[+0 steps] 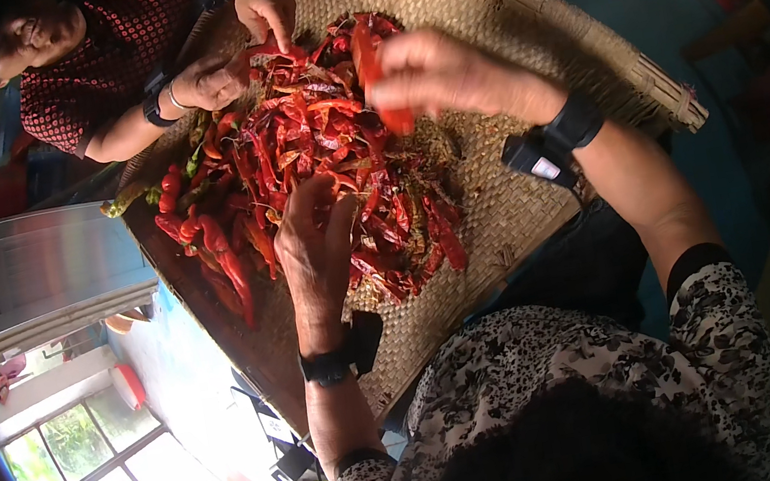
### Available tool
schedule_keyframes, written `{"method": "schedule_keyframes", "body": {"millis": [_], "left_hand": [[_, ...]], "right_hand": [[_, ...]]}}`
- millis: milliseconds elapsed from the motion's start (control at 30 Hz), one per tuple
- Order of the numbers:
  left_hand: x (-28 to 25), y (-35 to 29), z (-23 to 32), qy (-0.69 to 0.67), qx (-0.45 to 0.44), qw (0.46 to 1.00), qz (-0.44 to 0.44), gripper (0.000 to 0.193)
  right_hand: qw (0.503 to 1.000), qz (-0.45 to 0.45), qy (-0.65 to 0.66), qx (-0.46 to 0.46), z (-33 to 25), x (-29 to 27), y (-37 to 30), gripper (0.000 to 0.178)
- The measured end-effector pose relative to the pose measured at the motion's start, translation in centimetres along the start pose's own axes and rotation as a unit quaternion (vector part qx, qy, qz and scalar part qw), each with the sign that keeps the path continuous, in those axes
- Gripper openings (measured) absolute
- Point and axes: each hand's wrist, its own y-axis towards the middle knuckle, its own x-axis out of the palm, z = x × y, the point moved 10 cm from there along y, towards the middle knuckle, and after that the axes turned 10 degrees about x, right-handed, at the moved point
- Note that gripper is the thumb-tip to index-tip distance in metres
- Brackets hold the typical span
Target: The person sorts through a pile of dried red peppers on a woven tray, pulling off the stems and breaking the peppers open to release the seeds. They continue to separate the seeds and stems from the pepper skins while moving them around the tray.
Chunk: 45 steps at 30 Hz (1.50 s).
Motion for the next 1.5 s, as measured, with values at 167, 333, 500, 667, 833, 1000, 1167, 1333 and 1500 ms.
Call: {"method": "schedule_keyframes", "body": {"millis": [167,333,500,667,833,1000,1167,1333,1500], "left_hand": [[0.7,-3.3,-0.2,0.165,0.053,0.982,-0.075,0.038],[2.2,-3.4,-0.8,0.198,0.029,0.975,-0.096,0.034],[2.2,-1.1,-0.5,0.095,0.047,0.992,-0.067,0.018],[1.6,-0.7,1.1,-0.031,0.071,0.997,0.026,0.014],[1.6,-1.6,1.6,-0.17,0.031,0.983,0.06,0.009],[2.4,-2.1,0.4,-0.387,-0.048,0.918,0.076,0.012],[1.0,-2.3,-0.7,-0.402,-0.072,0.904,0.128,0.014],[-0.3,-3.1,1.5,0.135,0.052,0.989,-0.026,0.042],[0.6,-5.5,0.1,0.175,0.075,0.98,-0.066,0.063]], "right_hand": [[0.9,0.032,0.409,-0.144,0.9,-9.6,0.0,0.023],[0.993,0.085,0.086,-0.001,1.1,-4.2,0.5,0.036],[0.978,-0.133,-0.157,-0.029,0.7,5.0,0.2,0.03],[0.981,-0.134,-0.113,-0.079,0.2,8.7,-1.3,0.029],[0.98,-0.142,-0.14,-0.023,1.5,8.9,-1.5,0.033],[0.971,-0.156,-0.179,-0.032,0.2,8.6,-1.4,0.027],[0.976,-0.089,-0.152,-0.126,-0.4,6.8,-1.1,0.024],[0.993,-0.092,-0.069,0.0,0.1,3.6,-0.2,0.018],[0.942,0.14,0.302,-0.04,-0.8,-7.3,-0.3,0.022]]}}
